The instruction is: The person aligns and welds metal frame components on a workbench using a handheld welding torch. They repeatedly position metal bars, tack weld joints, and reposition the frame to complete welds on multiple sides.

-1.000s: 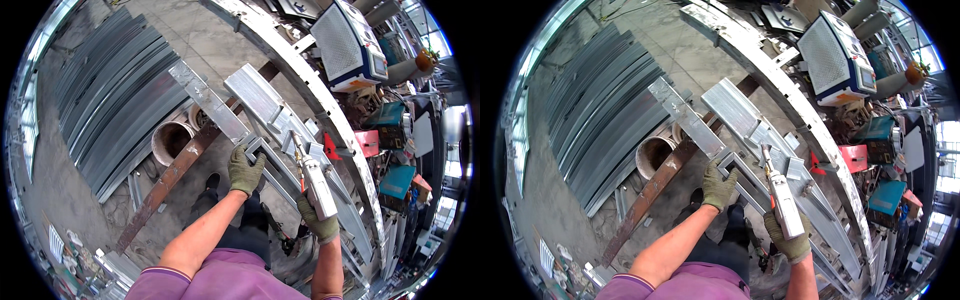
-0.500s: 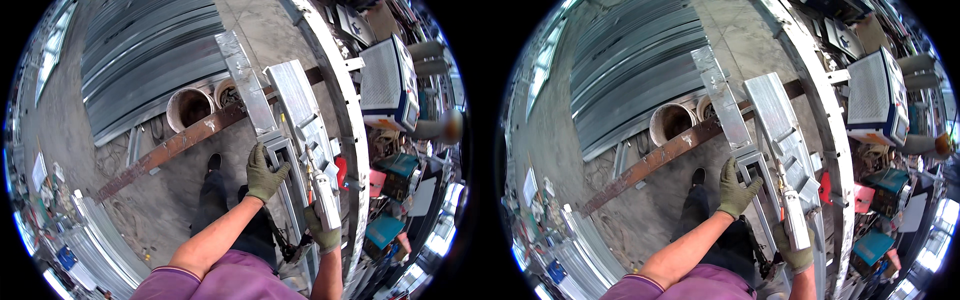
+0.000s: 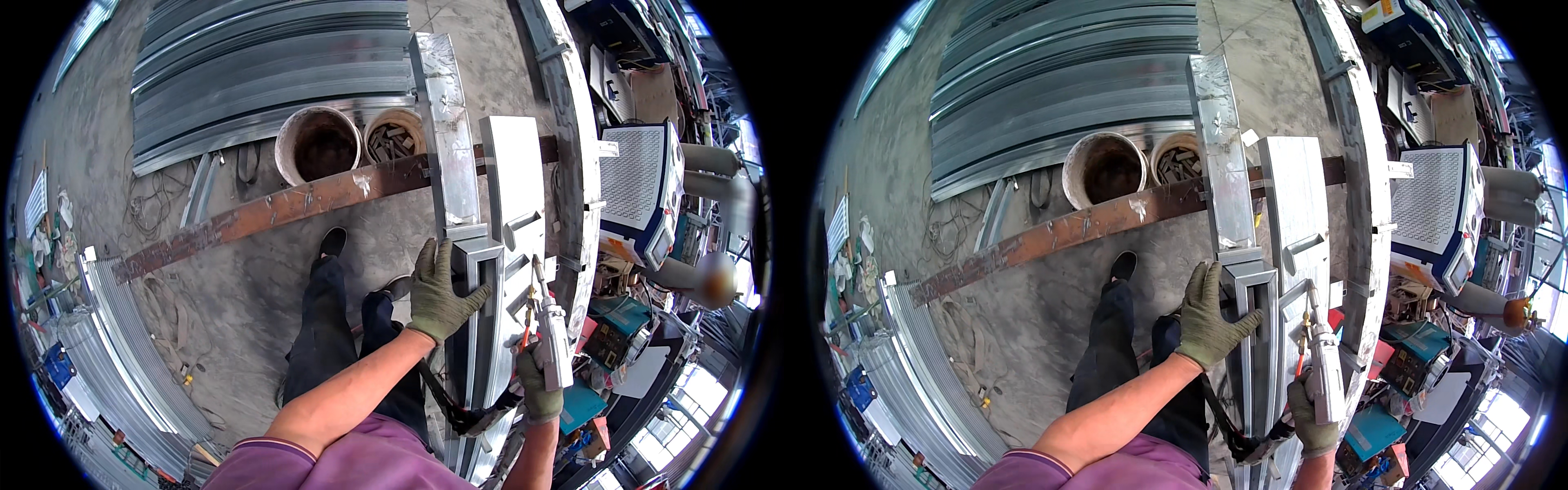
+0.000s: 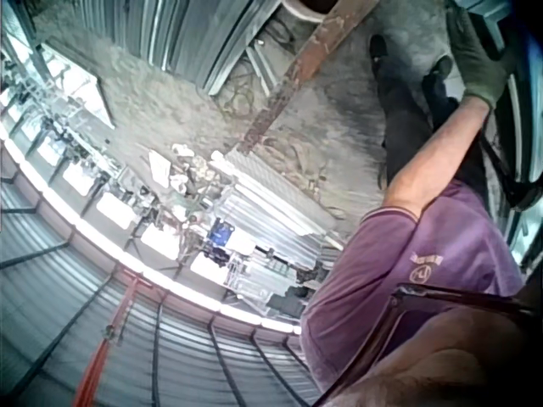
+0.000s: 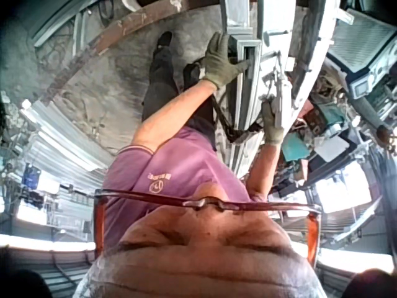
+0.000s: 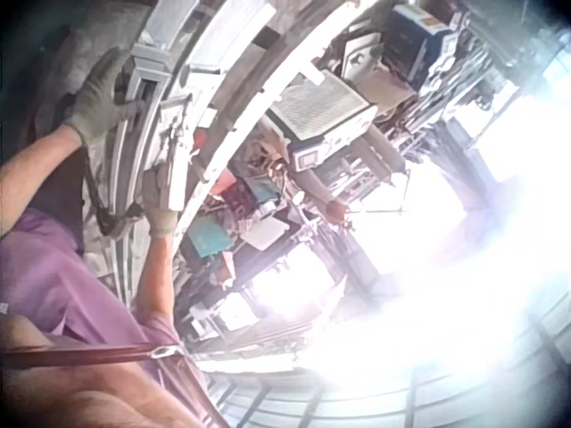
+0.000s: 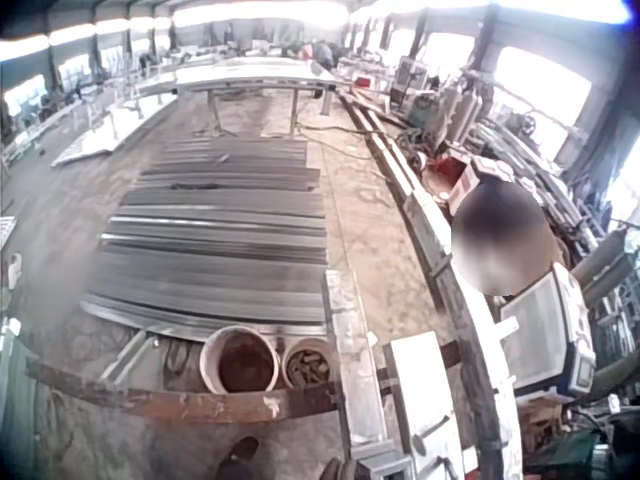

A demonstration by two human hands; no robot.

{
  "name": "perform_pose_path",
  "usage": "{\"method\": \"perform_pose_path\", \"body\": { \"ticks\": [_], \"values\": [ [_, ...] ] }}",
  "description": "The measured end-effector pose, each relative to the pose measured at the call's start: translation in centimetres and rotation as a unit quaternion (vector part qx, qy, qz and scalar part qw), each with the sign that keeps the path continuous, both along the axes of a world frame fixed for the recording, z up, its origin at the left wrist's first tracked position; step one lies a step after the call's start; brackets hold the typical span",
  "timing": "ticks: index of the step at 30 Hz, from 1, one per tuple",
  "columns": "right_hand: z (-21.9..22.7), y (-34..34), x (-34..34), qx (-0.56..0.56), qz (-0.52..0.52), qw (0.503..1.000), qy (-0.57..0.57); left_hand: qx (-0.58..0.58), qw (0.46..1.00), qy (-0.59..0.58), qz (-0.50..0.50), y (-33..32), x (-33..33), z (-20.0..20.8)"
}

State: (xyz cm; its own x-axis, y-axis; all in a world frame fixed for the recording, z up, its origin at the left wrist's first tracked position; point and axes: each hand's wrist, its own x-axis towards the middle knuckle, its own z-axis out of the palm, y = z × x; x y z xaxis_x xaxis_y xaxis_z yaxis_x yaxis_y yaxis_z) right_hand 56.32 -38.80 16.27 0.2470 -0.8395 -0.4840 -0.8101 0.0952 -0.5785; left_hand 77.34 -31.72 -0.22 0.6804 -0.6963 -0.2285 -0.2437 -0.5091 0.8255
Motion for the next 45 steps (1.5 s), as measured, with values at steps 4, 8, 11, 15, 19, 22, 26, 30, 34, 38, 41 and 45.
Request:
{"method": "perform_pose_path", "body": {
  "ticks": [4,8,11,15,19,22,26,30,34,38,41,45],
  "values": [
    [1.3,0.0,-0.3,-0.017,-0.003,1.000,-0.007,-0.035,0.999,-0.022,-0.033,-0.2,1.0,-0.5],
    [3.4,-0.2,-2.4,0.017,0.004,1.000,0.008,-0.066,0.997,-0.022,-0.043,-0.5,1.2,-1.2],
    [5.3,0.1,-5.3,0.018,-0.040,0.999,-0.010,-0.073,0.995,-0.019,-0.057,-0.6,1.1,-1.4],
    [9.8,-0.2,-8.7,-0.024,0.027,0.998,0.042,-0.073,0.995,0.025,-0.059,-0.7,0.7,-2.1],
    [16.8,-1.8,-10.0,0.028,0.076,0.991,0.110,-0.058,0.995,0.066,-0.050,-0.9,0.4,-2.4],
    [20.7,-4.1,-10.2,-0.047,0.164,0.980,0.097,-0.063,0.984,0.162,-0.026,-1.4,0.1,-1.7],
    [24.0,-9.8,-7.1,-0.090,0.288,0.948,0.103,-0.047,0.990,0.129,-0.007,-1.7,-1.2,-2.3],
    [20.2,-14.7,1.1,-0.062,0.395,0.917,0.000,0.027,0.991,0.106,0.080,-1.2,-1.1,-0.6],
    [13.1,-15.2,3.0,0.056,0.407,0.911,0.012,0.113,0.986,0.083,0.095,-1.9,-2.9,1.2],
    [10.4,-15.3,6.5,0.041,0.504,0.862,0.040,0.170,0.975,0.095,0.106,-1.7,-4.6,1.9],
    [8.3,-15.2,6.8,0.023,0.524,0.851,0.013,0.177,0.972,0.117,0.098,-1.5,-5.6,2.2],
    [5.8,-15.7,7.1,-0.002,0.561,0.828,-0.019,0.124,0.985,0.083,0.091,-0.6,-6.3,-0.2]
  ]
}}
